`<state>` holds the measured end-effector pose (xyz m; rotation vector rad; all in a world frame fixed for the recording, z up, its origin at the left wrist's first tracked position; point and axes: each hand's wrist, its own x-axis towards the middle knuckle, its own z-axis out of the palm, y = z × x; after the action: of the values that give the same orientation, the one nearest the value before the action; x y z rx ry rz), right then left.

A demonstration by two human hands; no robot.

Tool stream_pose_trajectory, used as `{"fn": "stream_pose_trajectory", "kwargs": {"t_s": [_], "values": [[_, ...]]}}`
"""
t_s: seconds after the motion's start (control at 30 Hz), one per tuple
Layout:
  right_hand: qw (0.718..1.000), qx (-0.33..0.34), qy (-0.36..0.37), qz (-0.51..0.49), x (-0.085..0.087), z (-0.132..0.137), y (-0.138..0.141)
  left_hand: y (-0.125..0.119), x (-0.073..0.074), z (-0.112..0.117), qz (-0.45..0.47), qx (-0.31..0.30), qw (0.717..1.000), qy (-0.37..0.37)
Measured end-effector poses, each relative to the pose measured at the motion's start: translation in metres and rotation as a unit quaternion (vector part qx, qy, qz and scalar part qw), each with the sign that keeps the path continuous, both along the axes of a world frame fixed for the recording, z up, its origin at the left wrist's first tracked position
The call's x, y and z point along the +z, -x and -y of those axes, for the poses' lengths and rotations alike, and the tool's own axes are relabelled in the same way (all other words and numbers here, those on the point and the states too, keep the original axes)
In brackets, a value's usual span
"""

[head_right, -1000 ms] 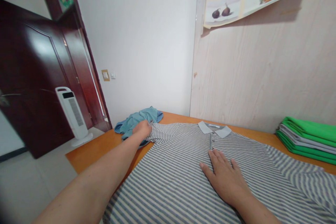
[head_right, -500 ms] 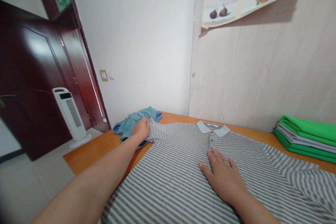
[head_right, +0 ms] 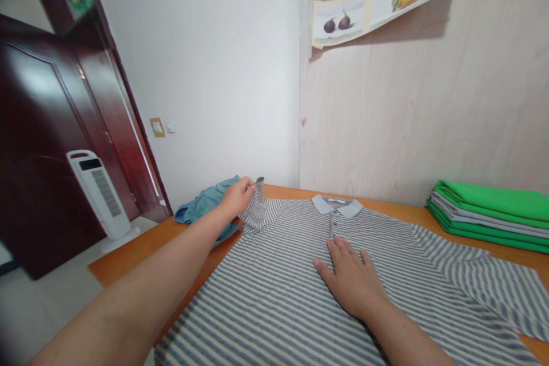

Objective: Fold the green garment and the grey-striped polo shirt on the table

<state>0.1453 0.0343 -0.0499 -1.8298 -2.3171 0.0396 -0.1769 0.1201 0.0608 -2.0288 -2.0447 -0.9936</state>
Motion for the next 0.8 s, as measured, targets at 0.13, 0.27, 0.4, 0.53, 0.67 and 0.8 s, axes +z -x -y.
{"fn": "stream_pose_trajectory", "kwargs": {"t_s": [0.13, 0.27, 0.4, 0.53, 0.67, 0.8], "values": [[1.0, -0.002, 0.007, 0.001, 0.002, 0.0, 0.001, -0.031, 0.011, 0.009, -0.011, -0.053, 0.999, -0.008], [1.0, 0.001, 0.01, -0.002, 0.002, -0.001, 0.001, -0.063, 0.006, 0.023, -0.024, -0.112, 0.993, -0.011], [1.0, 0.002, 0.012, -0.002, 0.002, -0.001, 0.001, -0.09, -0.017, 0.042, -0.061, -0.161, 0.985, 0.028], [1.0, 0.001, 0.01, -0.007, 0.001, -0.002, 0.002, -0.106, -0.044, 0.054, -0.103, -0.169, 0.977, 0.084], [1.0, 0.0, 0.014, -0.009, 0.002, -0.002, 0.002, -0.109, -0.051, 0.06, -0.137, -0.164, 0.971, 0.104], [1.0, -0.002, 0.017, -0.01, 0.004, 0.0, 0.003, -0.112, -0.05, 0.063, -0.196, -0.169, 0.961, 0.1]]}}
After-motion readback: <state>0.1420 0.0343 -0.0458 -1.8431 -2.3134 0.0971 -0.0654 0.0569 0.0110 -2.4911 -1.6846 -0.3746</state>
